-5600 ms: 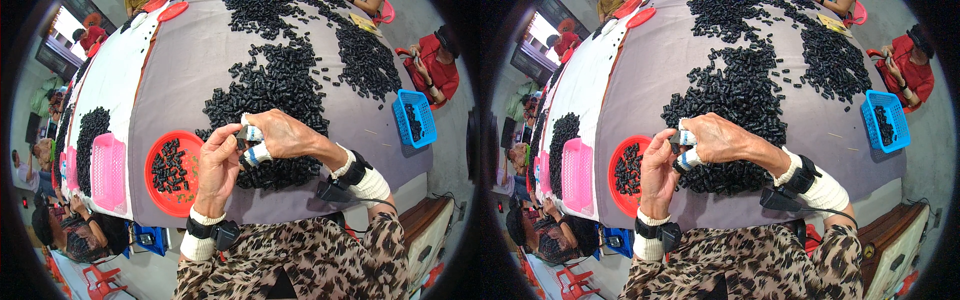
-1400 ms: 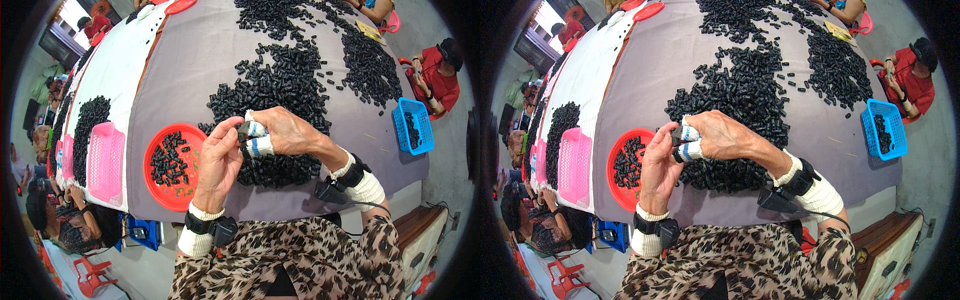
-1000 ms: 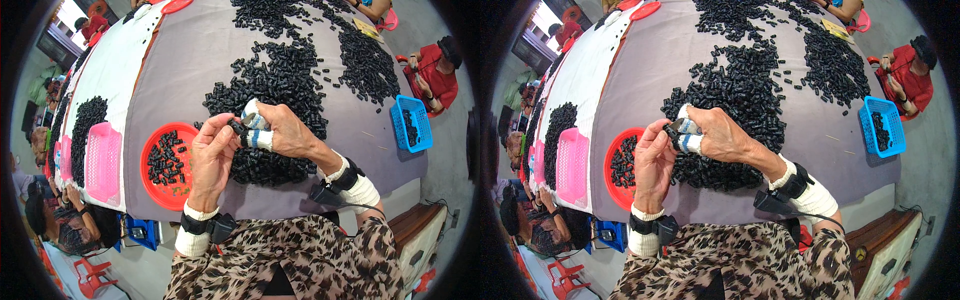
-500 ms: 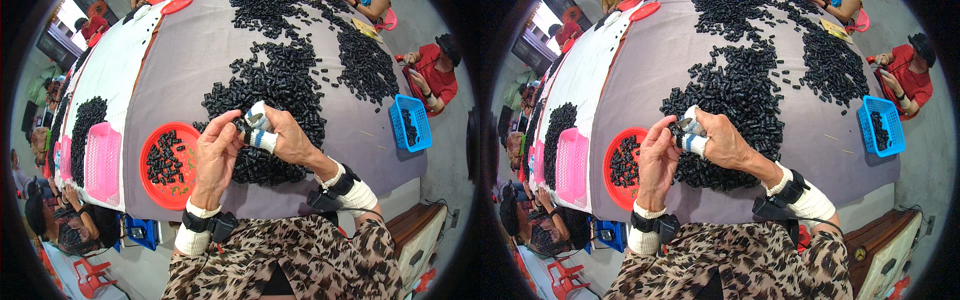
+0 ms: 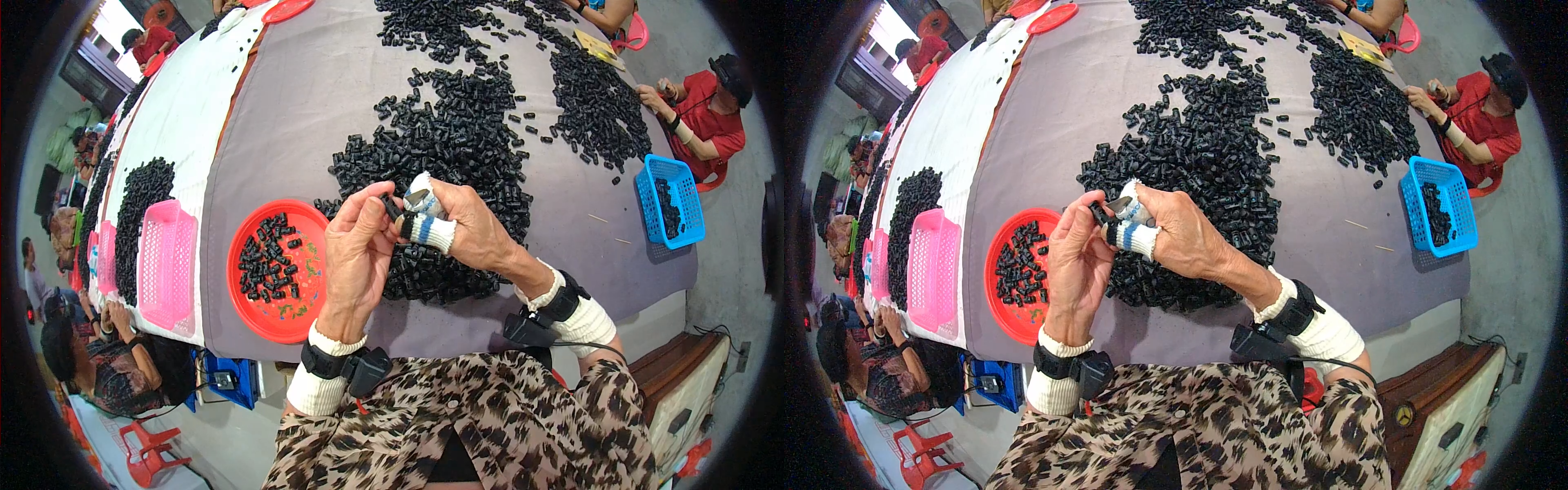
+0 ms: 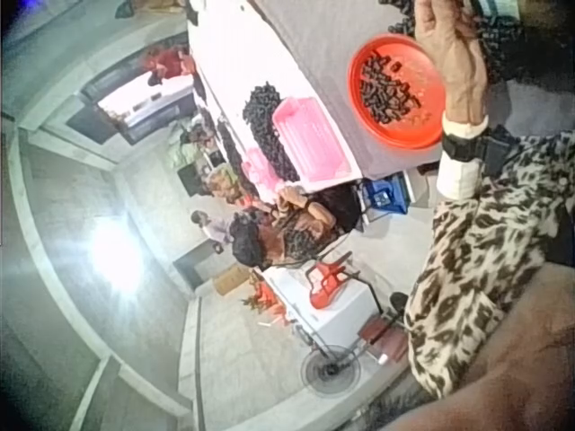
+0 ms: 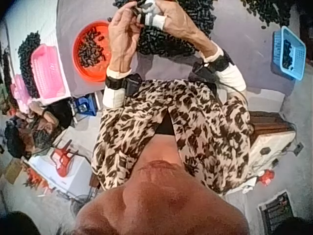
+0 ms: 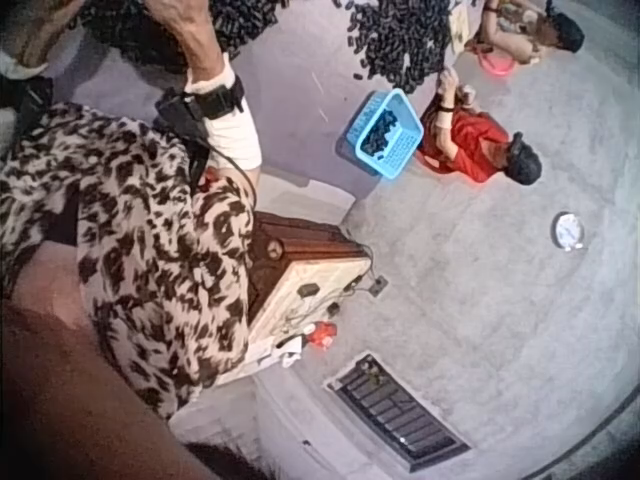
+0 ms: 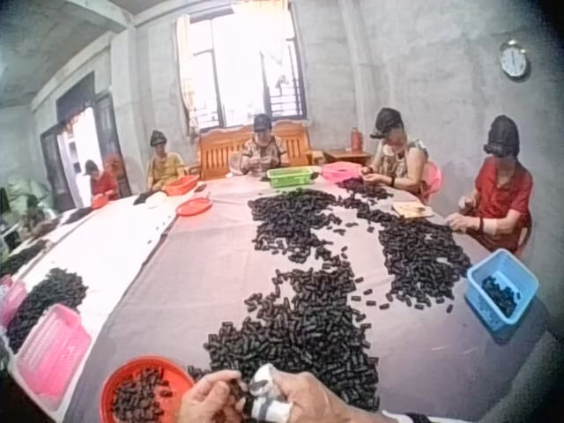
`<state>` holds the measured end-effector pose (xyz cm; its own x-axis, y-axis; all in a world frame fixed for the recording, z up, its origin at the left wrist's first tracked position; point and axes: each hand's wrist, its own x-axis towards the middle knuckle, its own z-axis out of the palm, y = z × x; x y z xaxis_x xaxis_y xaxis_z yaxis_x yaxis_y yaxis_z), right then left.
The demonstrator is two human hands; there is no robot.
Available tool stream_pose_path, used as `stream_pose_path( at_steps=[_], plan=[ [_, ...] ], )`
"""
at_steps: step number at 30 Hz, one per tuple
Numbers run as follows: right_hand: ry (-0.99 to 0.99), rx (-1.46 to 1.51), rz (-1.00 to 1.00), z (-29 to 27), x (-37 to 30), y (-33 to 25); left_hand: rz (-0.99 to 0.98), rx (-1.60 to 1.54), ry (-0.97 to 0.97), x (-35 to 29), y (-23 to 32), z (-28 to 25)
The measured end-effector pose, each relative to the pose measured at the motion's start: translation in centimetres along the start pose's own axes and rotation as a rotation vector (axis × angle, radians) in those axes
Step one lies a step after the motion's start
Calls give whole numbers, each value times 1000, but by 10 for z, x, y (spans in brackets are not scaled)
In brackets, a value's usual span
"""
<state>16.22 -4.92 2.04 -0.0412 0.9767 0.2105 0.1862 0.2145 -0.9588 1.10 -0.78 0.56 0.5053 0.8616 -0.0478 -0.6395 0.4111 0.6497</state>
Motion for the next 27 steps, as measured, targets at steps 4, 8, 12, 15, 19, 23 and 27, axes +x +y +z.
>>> stream_pose_path(
  at_steps=[4, 8, 12, 15, 19, 23, 27],
  plan=[
    [-35, 29, 129, -3, 0, -10, 18, 21, -28, -1, 1, -1],
    [-78, -84, 37, -4, 3, -2, -31, -18, -43, -1, 2, -4],
    [-133, -124, -13, -9, 8, -1, -83, -62, -48, -2, 3, -2],
    [-178, -164, 76, -12, 12, -3, -98, -61, -53, -2, 2, -5],
    [-205, -239, 40, -13, 18, -13, -127, -71, -8, -2, 0, -5],
    [-240, -289, 51, -15, 21, -14, -131, -62, -18, -1, 0, -6],
    [-255, -304, 37, -14, 23, -12, -124, -57, -28, -1, 0, -9]
  ],
)
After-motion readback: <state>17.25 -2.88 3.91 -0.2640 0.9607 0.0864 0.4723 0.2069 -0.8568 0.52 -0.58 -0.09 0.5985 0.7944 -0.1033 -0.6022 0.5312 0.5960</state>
